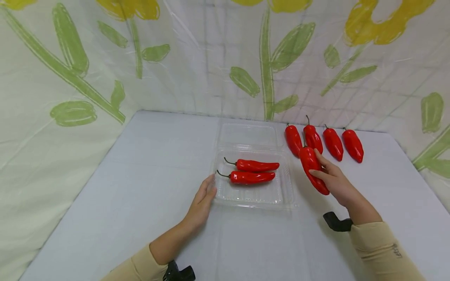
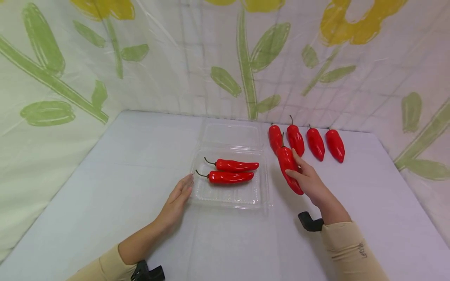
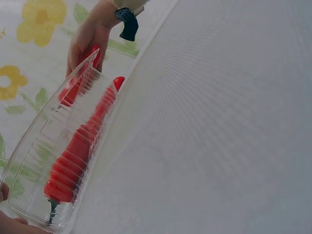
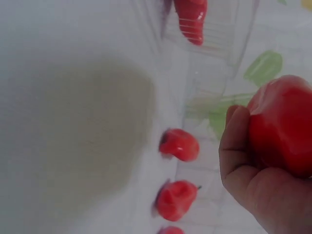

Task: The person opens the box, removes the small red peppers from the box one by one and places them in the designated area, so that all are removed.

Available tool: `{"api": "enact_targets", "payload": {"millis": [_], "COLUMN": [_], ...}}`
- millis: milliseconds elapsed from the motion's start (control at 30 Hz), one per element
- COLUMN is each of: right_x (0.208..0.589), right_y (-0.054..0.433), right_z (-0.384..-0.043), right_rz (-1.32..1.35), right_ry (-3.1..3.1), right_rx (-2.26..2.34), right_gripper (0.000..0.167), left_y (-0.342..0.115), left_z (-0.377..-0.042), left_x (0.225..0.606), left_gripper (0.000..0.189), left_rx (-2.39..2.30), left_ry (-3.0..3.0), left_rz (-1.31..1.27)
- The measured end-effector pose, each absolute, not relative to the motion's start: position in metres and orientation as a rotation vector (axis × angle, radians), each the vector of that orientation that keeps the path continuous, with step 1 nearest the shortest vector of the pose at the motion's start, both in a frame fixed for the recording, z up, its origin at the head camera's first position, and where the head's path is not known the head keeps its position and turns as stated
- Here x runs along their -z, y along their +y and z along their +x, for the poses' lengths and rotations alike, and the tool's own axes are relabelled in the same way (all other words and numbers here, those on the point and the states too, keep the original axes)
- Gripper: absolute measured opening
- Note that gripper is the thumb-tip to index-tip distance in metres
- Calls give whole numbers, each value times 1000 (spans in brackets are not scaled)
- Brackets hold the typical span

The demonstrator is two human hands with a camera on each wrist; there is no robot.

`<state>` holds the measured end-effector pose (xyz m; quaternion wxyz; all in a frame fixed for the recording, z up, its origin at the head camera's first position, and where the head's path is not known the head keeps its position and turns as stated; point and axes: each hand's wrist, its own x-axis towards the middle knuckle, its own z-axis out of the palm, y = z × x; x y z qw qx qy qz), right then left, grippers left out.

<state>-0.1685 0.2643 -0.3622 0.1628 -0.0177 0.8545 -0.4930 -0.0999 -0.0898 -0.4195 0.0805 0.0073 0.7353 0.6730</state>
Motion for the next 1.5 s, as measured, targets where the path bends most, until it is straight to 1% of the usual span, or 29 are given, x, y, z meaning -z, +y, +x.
{"api": "enact_targets", "payload": {"millis": [267,467,900,1300,1500], "right_x": [381,387,401,400,401], "right_y": [266,265,266,260,259], "right_z": [-167,-168,-171,-168,-168], "right_rz": [59,97,46,40,60], "right_ry": [2394,2380,2442,2523,2505], "right_rx": [1451,1465,1319,1185,1191], "right_gripper": [75,75,79,79,79], "left_y": [-89,-90,-91,-91,-90], "left_z": [-99,-100,-100,-99,-100], "left_x": [420,420,418,418,419], "left_gripper": [49,49,49,49,49], "left_rx": [-2012,-2008,-1993,-1997,-1995], "left_ry": [2202,2217,2214,2229,2218], "left_rz": [34,43,21,34,26]}}
